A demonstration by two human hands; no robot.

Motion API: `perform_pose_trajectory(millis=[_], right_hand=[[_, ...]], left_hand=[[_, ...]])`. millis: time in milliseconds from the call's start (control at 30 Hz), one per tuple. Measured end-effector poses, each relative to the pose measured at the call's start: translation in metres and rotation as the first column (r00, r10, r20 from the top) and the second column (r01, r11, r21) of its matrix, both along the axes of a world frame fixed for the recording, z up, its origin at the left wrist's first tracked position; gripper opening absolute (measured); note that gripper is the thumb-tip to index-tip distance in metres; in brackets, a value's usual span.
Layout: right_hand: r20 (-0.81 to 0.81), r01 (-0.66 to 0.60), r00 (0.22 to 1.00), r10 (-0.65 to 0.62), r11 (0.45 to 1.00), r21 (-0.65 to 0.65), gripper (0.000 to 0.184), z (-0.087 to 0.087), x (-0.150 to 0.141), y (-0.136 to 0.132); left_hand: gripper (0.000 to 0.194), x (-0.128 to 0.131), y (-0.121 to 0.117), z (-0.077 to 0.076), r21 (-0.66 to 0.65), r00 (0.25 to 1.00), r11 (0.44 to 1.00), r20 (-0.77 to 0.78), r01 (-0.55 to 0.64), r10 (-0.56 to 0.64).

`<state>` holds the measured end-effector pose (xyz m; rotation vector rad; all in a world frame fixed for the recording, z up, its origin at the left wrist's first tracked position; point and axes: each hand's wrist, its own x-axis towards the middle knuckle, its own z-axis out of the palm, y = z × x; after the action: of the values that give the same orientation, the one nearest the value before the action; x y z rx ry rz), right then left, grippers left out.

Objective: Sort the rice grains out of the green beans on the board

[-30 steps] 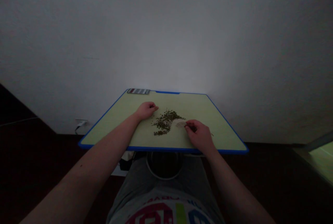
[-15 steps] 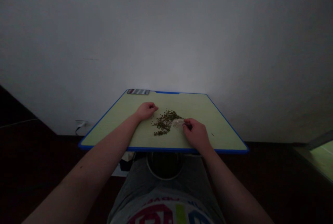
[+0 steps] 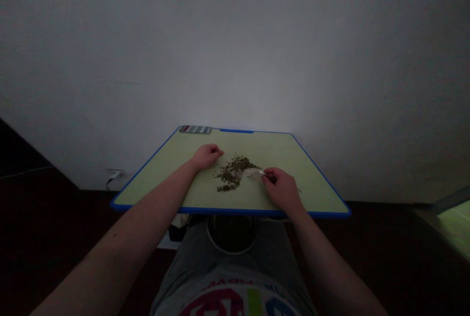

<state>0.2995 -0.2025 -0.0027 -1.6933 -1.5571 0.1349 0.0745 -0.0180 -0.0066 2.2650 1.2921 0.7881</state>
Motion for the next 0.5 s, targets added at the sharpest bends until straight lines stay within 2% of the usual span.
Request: perform_pose_trajectory(millis=[267,500], right_hand=[[0.069,0.068,0.995,-0.066,0.997,-0.029,0.017,0.001,0.001,0.005],[0.052,0.039,0.998,-0.037,0.998,-0.048,0.016,0.003,0.003,0.012]], left_hand=[[0.034,0.0,0.0,0.0,0.006,1.0,1.0,-0.023,-0.003,0.003],[0.035,0.0,0.0,0.0,0.015,1.0,1.0,-0.015,-0.005,0.005]])
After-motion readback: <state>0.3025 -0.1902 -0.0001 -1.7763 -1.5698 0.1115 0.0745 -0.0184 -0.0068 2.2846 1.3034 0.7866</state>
